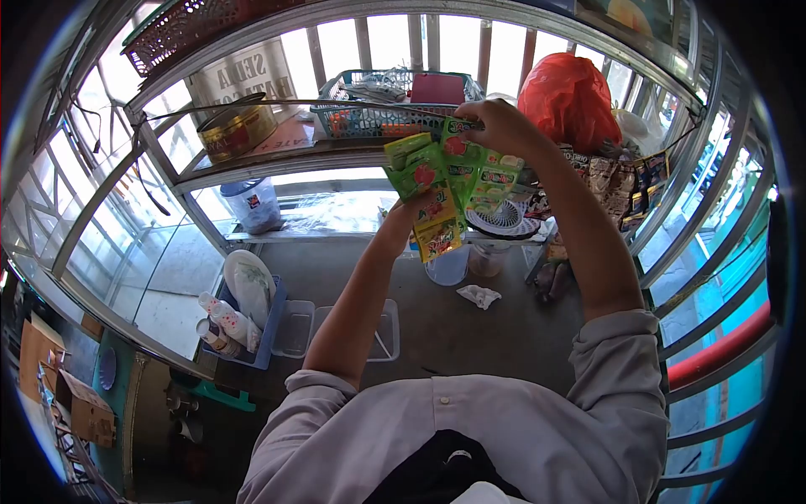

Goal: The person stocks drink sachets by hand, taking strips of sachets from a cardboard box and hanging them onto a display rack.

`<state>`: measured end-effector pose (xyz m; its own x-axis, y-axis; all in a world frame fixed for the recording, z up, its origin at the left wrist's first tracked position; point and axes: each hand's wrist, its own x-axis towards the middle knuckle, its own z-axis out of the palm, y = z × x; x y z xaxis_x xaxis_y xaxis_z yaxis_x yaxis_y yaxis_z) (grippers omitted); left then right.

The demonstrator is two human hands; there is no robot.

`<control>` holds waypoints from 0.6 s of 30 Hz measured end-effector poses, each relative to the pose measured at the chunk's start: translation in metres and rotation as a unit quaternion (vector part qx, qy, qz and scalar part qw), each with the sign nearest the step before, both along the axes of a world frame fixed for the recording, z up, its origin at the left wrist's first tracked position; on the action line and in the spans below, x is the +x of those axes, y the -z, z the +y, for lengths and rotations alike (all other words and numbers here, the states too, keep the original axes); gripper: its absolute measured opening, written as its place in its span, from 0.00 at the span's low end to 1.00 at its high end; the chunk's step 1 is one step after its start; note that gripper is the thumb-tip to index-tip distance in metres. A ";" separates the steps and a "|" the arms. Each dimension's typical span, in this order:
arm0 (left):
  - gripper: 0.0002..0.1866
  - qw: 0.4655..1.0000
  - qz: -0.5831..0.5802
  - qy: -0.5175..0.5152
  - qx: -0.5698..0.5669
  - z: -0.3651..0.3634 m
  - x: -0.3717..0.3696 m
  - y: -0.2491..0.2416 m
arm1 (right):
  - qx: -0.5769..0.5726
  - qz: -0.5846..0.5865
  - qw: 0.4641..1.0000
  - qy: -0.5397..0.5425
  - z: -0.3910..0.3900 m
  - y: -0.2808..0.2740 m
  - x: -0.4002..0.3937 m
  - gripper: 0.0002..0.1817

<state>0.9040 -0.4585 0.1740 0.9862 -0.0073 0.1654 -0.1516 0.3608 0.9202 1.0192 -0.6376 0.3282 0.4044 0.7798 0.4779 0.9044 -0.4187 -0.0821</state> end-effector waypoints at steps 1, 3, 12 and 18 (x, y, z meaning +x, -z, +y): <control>0.25 0.999 -0.012 -0.041 0.005 0.004 0.000 0.006 | 0.018 -0.077 0.996 0.050 0.002 0.005 -0.004 0.20; 0.25 0.996 -0.023 -0.082 0.010 0.015 -0.003 0.012 | 0.061 -0.206 0.974 0.073 0.004 0.014 -0.017 0.19; 0.21 0.984 -0.058 -0.077 -0.150 0.018 -0.038 -0.024 | 0.121 0.075 0.985 -0.098 0.031 0.039 -0.075 0.22; 0.24 0.968 -0.094 -0.015 -0.232 0.011 -0.043 -0.033 | 0.118 0.206 0.966 -0.098 0.037 0.049 -0.090 0.29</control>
